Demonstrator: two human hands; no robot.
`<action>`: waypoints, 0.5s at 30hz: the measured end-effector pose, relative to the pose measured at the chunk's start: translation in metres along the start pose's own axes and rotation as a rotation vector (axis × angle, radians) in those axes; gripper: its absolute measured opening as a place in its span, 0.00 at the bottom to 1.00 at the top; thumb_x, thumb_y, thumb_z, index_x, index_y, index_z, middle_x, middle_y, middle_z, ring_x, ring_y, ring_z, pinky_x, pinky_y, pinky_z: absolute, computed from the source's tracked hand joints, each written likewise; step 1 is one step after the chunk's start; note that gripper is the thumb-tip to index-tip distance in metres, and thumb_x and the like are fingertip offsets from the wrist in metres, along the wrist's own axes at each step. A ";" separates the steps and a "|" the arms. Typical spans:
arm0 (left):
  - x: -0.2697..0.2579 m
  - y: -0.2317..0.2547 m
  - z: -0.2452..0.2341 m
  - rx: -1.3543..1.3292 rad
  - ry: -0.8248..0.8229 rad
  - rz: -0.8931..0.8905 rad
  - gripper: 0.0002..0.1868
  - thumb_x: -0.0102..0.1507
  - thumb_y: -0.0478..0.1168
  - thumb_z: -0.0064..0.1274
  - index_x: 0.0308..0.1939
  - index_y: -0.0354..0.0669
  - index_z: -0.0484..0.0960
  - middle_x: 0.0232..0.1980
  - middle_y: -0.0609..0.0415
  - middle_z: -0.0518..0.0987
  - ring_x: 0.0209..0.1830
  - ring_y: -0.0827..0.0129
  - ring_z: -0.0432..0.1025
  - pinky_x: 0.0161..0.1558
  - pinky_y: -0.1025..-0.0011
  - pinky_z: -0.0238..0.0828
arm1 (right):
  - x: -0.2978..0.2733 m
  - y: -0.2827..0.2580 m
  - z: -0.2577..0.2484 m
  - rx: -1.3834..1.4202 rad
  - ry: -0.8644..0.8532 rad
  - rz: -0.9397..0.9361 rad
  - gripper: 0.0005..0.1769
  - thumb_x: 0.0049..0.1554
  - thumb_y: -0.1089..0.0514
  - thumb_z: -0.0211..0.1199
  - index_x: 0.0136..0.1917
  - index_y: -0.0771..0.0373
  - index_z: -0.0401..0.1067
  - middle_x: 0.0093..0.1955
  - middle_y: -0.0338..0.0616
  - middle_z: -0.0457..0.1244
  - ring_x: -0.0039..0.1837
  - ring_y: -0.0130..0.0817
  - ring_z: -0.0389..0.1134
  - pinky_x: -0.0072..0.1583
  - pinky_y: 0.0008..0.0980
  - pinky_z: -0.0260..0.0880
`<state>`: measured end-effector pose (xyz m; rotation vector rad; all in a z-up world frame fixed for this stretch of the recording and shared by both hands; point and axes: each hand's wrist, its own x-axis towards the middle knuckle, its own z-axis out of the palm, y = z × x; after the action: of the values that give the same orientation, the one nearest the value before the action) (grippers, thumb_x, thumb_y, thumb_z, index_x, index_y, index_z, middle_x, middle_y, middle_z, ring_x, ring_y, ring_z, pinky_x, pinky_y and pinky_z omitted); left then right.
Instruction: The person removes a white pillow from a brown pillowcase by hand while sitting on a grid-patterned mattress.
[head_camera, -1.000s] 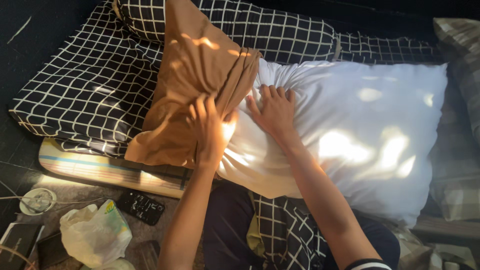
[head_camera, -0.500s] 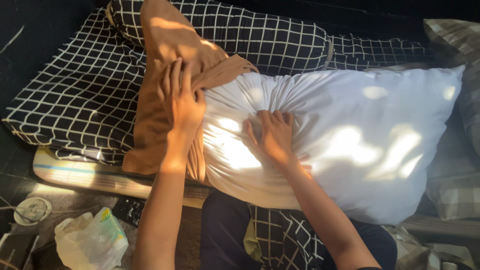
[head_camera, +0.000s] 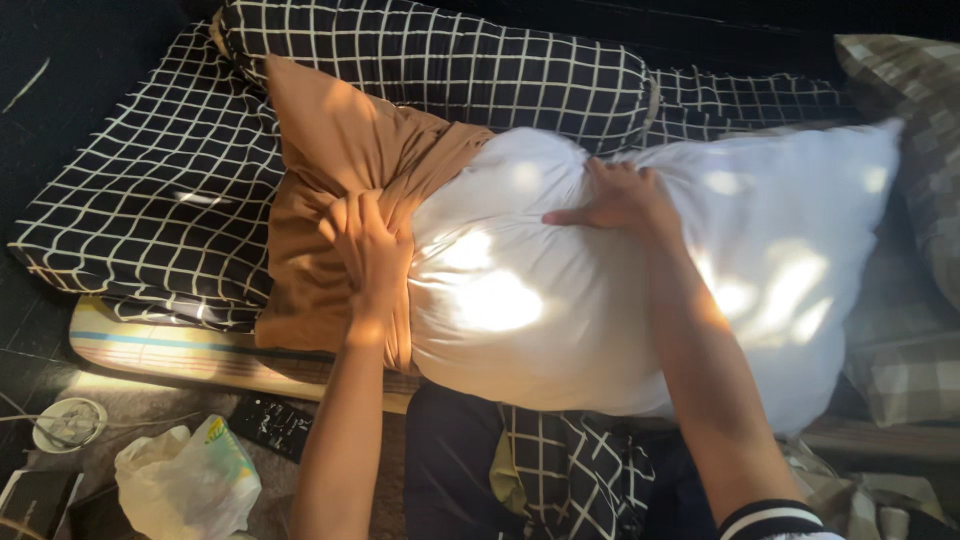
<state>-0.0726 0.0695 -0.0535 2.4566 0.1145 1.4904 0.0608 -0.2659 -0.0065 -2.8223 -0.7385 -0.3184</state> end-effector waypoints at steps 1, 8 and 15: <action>0.004 0.000 0.004 0.001 0.017 0.008 0.15 0.61 0.46 0.62 0.43 0.40 0.78 0.47 0.49 0.79 0.52 0.49 0.70 0.56 0.46 0.62 | -0.003 -0.005 0.005 0.025 -0.090 0.141 0.58 0.36 0.20 0.78 0.62 0.67 0.72 0.59 0.64 0.67 0.62 0.65 0.66 0.67 0.66 0.44; 0.025 0.008 0.040 -0.163 0.394 -0.159 0.18 0.66 0.44 0.61 0.50 0.34 0.75 0.51 0.40 0.76 0.54 0.41 0.70 0.62 0.44 0.64 | 0.013 -0.028 -0.084 0.231 0.671 0.229 0.14 0.43 0.58 0.74 0.42 0.64 0.80 0.41 0.55 0.70 0.44 0.52 0.72 0.47 0.41 0.71; 0.064 0.021 0.039 -0.489 0.486 -0.245 0.12 0.72 0.38 0.52 0.56 0.37 0.69 0.54 0.45 0.66 0.53 0.54 0.63 0.60 0.52 0.60 | 0.011 -0.062 -0.161 0.018 1.324 -0.480 0.21 0.41 0.69 0.69 0.31 0.61 0.54 0.30 0.47 0.53 0.39 0.46 0.59 0.49 0.42 0.56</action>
<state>-0.0095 0.0547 -0.0102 1.6159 0.1194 1.7232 0.0143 -0.2483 0.1592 -1.6832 -0.9426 -1.9002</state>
